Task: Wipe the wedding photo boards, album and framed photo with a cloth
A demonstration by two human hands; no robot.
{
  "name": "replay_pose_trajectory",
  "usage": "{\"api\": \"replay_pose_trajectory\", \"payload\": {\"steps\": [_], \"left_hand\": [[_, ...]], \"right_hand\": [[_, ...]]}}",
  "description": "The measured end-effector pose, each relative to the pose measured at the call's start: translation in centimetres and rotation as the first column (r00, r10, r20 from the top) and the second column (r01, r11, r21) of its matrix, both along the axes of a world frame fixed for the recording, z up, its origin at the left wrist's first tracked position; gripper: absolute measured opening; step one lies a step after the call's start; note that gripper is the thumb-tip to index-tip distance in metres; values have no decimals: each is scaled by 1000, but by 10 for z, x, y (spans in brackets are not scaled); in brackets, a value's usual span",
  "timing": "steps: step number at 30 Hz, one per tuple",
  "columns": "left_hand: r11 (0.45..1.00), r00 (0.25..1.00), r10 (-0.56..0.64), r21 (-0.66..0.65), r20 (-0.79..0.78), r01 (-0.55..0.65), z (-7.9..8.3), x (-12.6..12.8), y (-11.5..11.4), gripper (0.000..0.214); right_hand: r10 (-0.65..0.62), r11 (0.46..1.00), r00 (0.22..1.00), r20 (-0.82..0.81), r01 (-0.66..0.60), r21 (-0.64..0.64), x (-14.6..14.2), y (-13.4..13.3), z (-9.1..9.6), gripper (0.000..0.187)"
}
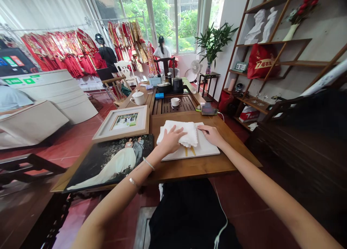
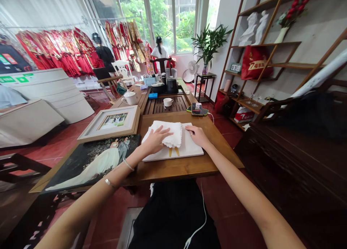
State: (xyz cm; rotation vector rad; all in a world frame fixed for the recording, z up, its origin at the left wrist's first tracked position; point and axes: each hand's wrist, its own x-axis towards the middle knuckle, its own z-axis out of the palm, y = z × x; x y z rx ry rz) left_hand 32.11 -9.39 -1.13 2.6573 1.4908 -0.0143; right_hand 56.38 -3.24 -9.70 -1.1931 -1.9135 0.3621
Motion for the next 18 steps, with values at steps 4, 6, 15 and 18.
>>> {"api": "replay_pose_trajectory", "payload": {"steps": [4, 6, 15, 18], "left_hand": [[998, 998, 47, 34, 31, -48, -7, 1, -47, 79], [999, 998, 49, 15, 32, -49, -11, 4, -73, 83], [995, 994, 104, -13, 45, -104, -9, 4, -90, 83], [988, 988, 149, -34, 36, -148, -5, 2, -60, 77]], "right_hand": [[-1, 1000, 1000, -15, 1, 0, 1, 1, -2, 36], [-1, 1000, 1000, -18, 1, 2, 1, 1, -2, 36], [2, 1000, 1000, -17, -2, 4, 2, 1, -2, 35], [3, 1000, 1000, -19, -3, 4, 2, 1, -2, 35]]}}
